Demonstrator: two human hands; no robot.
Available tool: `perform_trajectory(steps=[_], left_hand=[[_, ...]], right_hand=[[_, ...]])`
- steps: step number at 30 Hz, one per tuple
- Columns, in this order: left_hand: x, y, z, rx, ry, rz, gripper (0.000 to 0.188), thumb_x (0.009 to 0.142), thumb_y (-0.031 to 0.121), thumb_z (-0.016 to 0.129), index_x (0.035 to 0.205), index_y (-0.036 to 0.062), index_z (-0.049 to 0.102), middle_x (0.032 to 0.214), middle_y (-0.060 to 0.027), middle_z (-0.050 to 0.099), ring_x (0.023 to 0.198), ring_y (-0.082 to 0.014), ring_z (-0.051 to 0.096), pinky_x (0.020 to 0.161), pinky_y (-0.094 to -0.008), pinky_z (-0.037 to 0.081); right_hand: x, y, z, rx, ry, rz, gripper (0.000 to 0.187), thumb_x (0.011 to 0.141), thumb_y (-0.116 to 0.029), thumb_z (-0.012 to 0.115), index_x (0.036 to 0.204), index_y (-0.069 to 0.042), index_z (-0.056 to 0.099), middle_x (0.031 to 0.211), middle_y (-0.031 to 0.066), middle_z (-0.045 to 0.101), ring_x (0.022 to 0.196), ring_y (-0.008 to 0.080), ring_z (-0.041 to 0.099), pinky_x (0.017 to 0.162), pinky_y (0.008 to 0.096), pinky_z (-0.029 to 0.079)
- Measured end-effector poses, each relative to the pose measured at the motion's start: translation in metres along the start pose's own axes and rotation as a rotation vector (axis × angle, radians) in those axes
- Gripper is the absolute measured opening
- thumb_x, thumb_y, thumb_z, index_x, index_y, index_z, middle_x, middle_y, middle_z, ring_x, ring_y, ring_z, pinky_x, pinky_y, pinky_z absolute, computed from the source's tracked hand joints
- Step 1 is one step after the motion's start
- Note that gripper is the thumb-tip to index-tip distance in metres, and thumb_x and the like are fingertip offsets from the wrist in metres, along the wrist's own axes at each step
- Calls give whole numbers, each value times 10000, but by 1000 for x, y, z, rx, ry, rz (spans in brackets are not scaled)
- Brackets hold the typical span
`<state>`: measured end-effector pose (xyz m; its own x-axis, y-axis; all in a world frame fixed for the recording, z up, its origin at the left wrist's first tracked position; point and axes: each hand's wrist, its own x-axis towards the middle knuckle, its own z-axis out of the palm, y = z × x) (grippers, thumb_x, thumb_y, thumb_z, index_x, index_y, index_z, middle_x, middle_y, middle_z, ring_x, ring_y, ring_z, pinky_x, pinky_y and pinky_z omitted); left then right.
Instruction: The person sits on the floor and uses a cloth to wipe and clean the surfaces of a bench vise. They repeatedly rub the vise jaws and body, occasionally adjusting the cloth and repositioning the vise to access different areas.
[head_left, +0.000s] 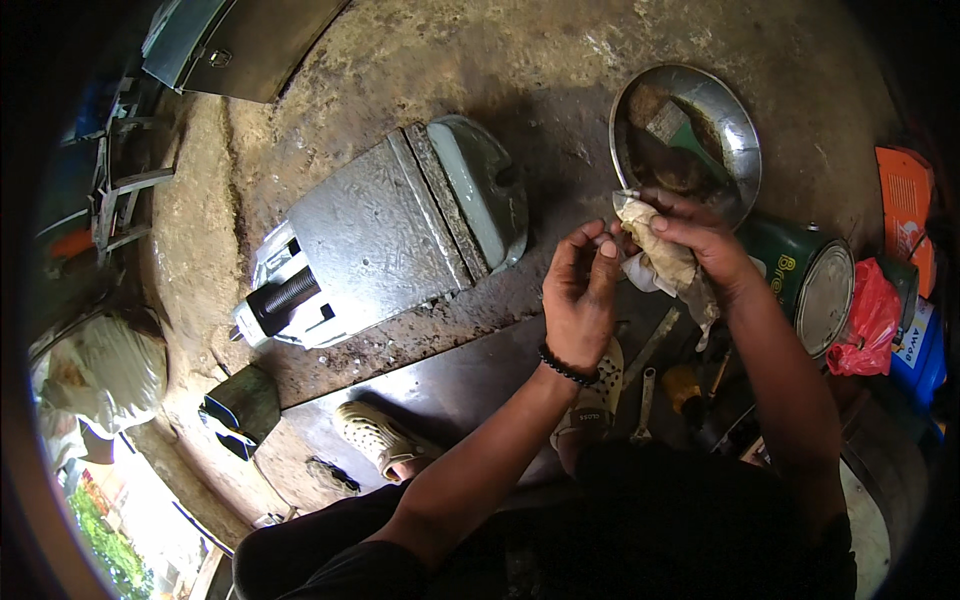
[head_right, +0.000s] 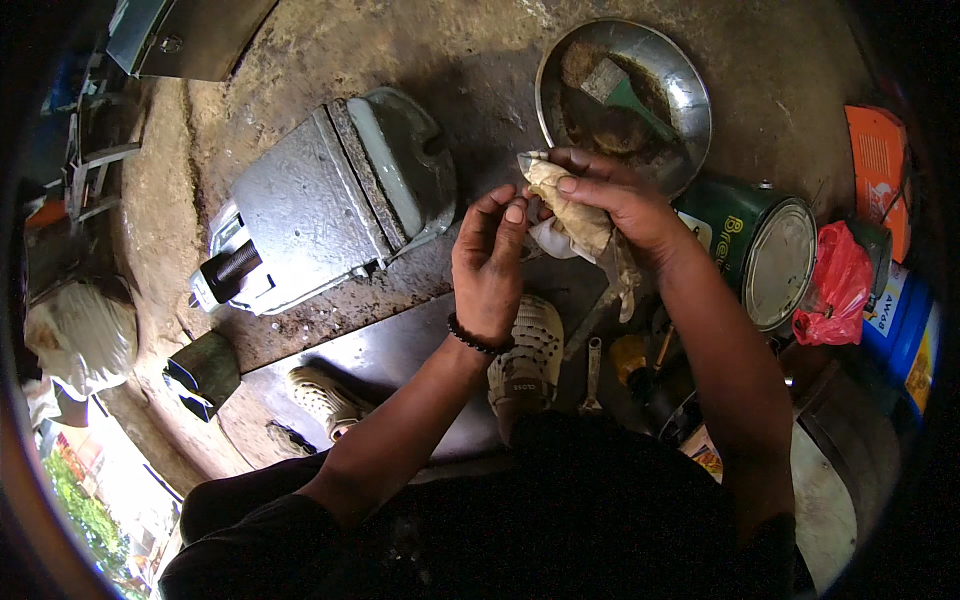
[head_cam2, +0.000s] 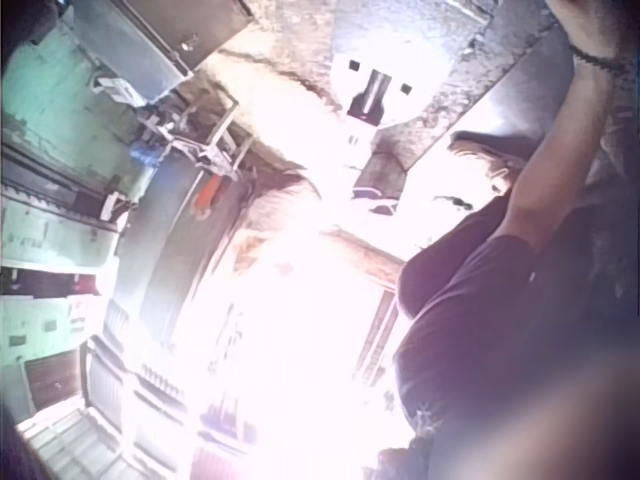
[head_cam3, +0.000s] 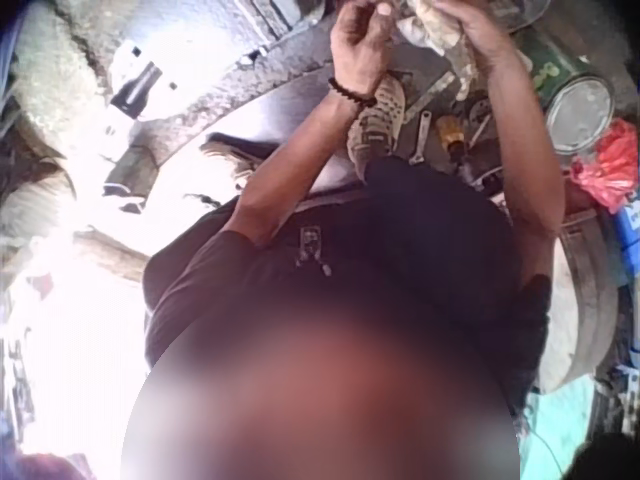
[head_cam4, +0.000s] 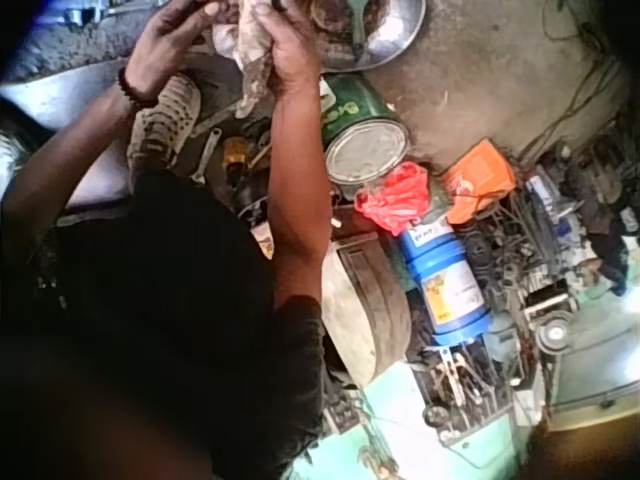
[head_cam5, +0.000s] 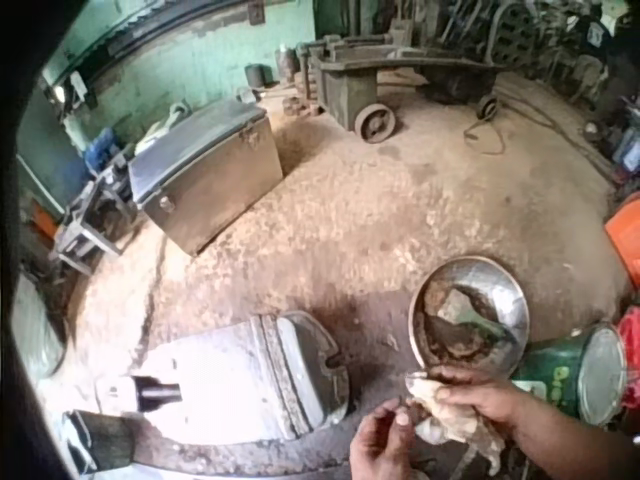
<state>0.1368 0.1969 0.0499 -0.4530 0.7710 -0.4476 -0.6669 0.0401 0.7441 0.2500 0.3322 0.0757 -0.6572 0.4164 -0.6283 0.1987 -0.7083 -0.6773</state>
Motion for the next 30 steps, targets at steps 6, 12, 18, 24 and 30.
perform_trajectory(steps=[6,12,18,24,30], left_hand=[[11,-5,-7,155,-81,5,405,930,135,650,1287,-33,558,1184,-144,613,1106,-189,578,948,-298,449],[8,-17,-7,198,-76,22,166,870,29,699,1020,-2,634,1134,-133,636,1057,-164,590,905,-287,462],[5,-12,-8,-18,-89,-50,130,933,8,619,1028,31,533,967,-10,590,890,-67,542,796,-220,455],[1,1,-10,105,-106,-18,170,935,-3,604,1095,5,547,987,-27,599,899,-74,559,789,-224,467],[-6,11,-17,14,-137,-9,368,939,-46,555,1303,-18,505,1147,-77,632,1024,-106,587,867,-232,477]], right_hand=[[-9,10,7,37,-15,34,454,925,-150,571,1352,-12,500,1258,117,591,1123,181,588,951,314,474],[-22,25,0,6,13,77,440,927,-202,596,1307,11,530,1220,101,610,1119,177,575,972,326,444],[-34,23,0,-78,168,173,410,917,-234,673,1223,20,573,1109,84,640,1023,164,609,895,307,479],[-37,13,1,-402,272,176,480,889,-292,708,1223,27,577,1129,122,634,1081,198,581,930,337,461],[-51,11,0,-259,373,311,438,866,-252,719,1192,17,606,1089,102,649,1015,186,588,919,316,449]])
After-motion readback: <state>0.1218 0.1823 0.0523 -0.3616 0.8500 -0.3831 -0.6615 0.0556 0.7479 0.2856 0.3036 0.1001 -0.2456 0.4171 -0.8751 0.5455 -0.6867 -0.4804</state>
